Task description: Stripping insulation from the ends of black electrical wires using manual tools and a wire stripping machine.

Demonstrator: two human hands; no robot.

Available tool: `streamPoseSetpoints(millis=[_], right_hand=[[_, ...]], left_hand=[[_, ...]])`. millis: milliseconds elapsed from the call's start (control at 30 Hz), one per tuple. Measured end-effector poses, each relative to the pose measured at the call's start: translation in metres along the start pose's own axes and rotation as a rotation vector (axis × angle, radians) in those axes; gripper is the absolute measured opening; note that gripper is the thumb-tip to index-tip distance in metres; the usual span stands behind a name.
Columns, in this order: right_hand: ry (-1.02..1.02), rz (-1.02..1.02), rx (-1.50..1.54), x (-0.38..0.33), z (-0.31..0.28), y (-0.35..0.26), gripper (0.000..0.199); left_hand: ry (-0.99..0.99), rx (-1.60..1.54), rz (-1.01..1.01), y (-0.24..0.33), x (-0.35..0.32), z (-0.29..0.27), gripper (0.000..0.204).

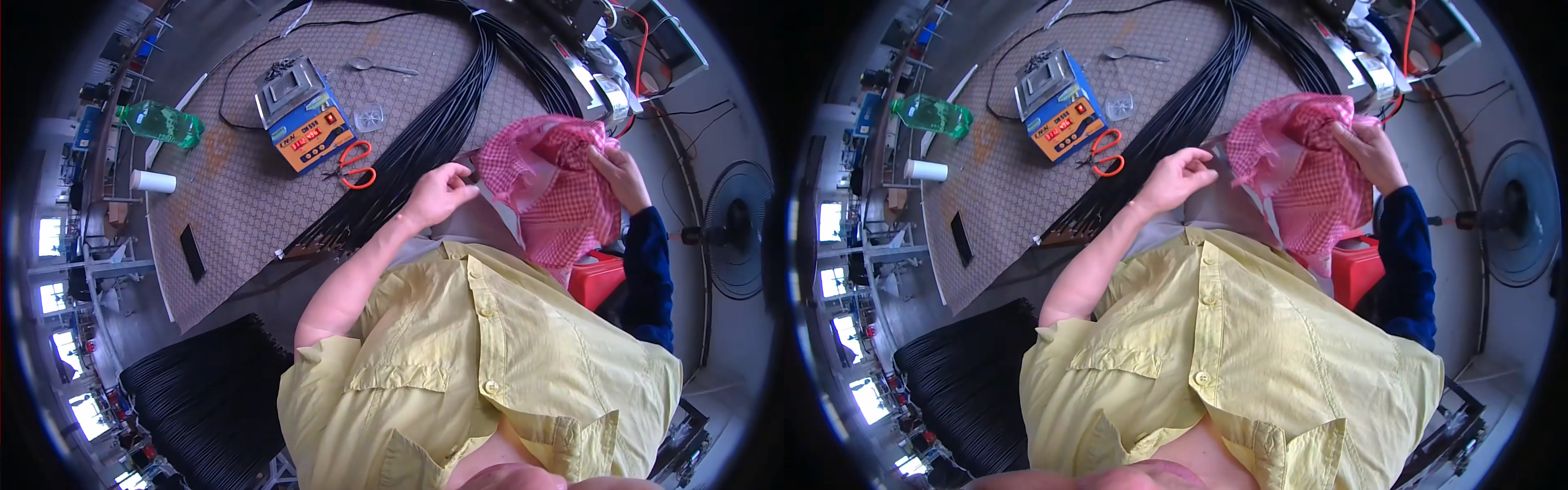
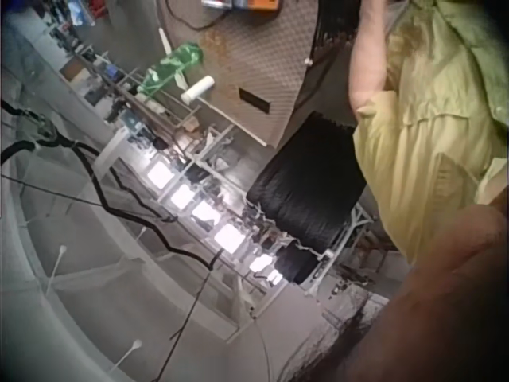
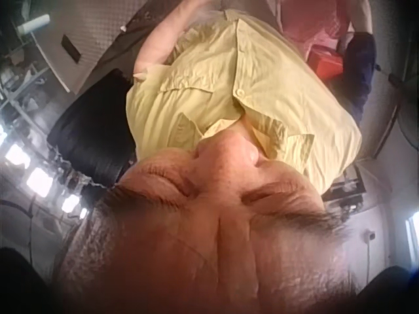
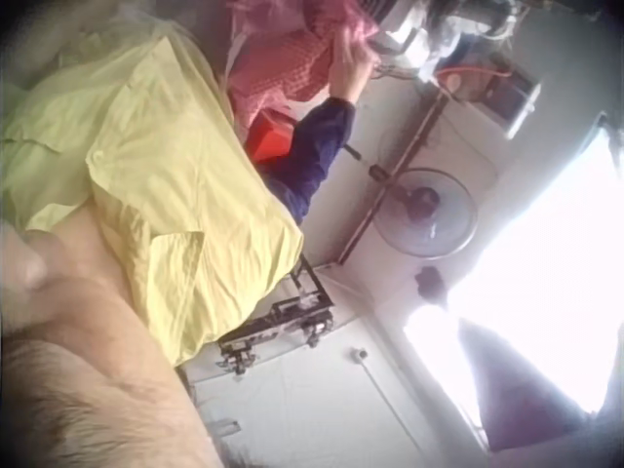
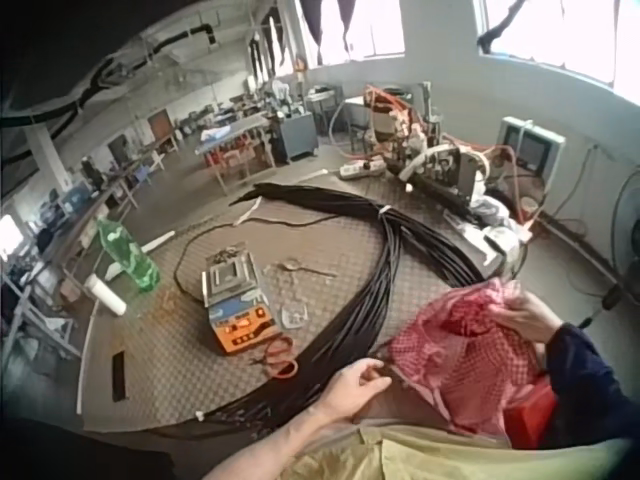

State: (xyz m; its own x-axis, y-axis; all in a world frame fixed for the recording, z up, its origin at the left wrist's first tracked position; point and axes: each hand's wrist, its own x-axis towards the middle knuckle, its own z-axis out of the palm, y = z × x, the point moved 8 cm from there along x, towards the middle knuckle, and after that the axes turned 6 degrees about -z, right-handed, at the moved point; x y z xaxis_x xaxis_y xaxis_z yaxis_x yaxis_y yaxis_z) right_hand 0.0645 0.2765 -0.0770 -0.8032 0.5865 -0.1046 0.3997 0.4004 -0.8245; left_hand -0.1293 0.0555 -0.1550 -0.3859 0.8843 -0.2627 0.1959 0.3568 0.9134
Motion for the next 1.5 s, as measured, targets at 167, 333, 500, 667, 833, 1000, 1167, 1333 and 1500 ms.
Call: streamPoseSetpoints(millis=[167,333,500,667,833,1000,1167,1333,1500], right_hand=[[-0.154,0.021,0.65,-0.028,0.035,-0.062,0.028],[-0.316,-0.236,-0.105,-0.02,0.022,-0.059,0.025],[-0.044,-0.146,0.473,-0.031,-0.025,-0.044,0.023],[-0.151,-0.318,0.941,-0.051,0.006,-0.104,0.026],[-0.713,-0.67,0.568,-0.072,0.101,-0.182,0.027],[-0.986,-0.821,0.436,-0.072,0.201,-0.194,0.043],[-0.743,-0.702,-0.231,-0.02,0.259,-0.064,0.043],[-1.072,-0.599,-0.431,-0.02,0.298,-0.073,0.033],[-0.345,-1.079,-0.23,0.02,0.291,-0.144,0.011]], left_hand=[[0.475,0.19,0.421,0.028,0.008,0.033,0.06],[0.09,0.152,0.205,0.014,0.062,0.061,0.04],[-0.066,-0.502,0.115,0.061,0.053,0.015,0.025],[-0.194,-0.728,0.106,0.106,0.018,-0.019,0.024],[0.247,0.218,0.588,0.115,-0.081,-0.098,0.029],[-0.092,-1.132,0.081,0.014,-0.163,-0.133,0.025],[0.168,-0.125,-0.339,-0.078,-0.238,-0.152,0.01],[0.131,0.234,-0.511,-0.111,-0.26,-0.09,0.036],[0.371,0.469,-0.152,-0.023,-0.234,-0.076,0.055]])
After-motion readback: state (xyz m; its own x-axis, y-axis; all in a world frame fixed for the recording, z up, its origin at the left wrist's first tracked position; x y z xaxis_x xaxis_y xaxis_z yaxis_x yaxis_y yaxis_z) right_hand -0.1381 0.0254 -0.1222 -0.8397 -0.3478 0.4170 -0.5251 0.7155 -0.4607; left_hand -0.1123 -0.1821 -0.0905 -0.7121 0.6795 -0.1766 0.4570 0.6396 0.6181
